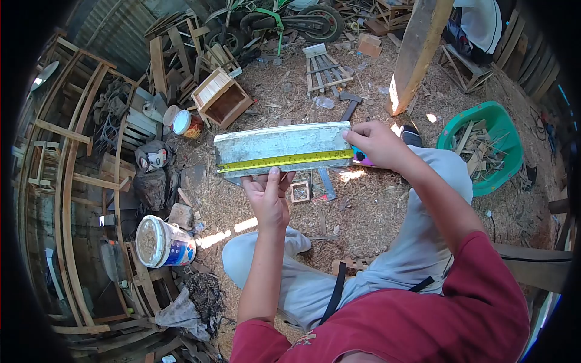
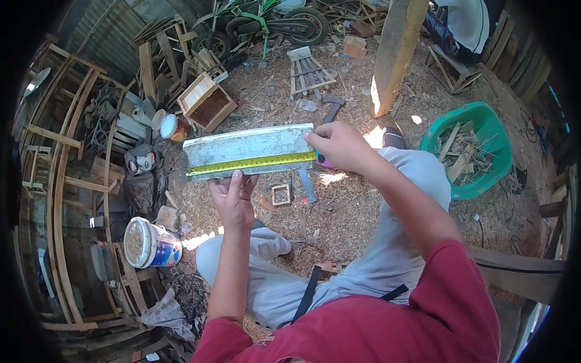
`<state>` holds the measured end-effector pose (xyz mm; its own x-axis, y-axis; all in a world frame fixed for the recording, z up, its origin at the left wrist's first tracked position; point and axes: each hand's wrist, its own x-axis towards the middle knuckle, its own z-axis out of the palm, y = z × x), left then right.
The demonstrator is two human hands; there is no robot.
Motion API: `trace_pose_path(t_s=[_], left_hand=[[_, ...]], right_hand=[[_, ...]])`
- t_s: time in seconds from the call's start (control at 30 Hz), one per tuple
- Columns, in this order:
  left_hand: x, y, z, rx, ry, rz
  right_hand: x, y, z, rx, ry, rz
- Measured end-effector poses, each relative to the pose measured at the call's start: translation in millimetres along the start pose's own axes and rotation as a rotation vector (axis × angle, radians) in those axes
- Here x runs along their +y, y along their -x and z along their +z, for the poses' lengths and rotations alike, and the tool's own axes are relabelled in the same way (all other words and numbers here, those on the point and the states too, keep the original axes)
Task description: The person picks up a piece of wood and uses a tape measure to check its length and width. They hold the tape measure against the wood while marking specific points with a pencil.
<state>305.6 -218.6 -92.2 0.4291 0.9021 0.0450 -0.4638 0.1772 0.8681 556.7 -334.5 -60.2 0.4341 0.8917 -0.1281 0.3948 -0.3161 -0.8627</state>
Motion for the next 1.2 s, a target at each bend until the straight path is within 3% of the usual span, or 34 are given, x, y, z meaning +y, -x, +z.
trace_pose_path(t_s=[0.73, 1.2], left_hand=[[-17.5, -4.8, -7.6, 0.115, -0.327, -0.117], [-33.2, -8.5, -18.0, 0.184, -0.486, -0.071]], right_hand=[[2.1, 7.4, 4.4, 0.069, 0.124, 0.001], [2.5, 8.9, 7.1, 0.084, 0.136, -0.024]])
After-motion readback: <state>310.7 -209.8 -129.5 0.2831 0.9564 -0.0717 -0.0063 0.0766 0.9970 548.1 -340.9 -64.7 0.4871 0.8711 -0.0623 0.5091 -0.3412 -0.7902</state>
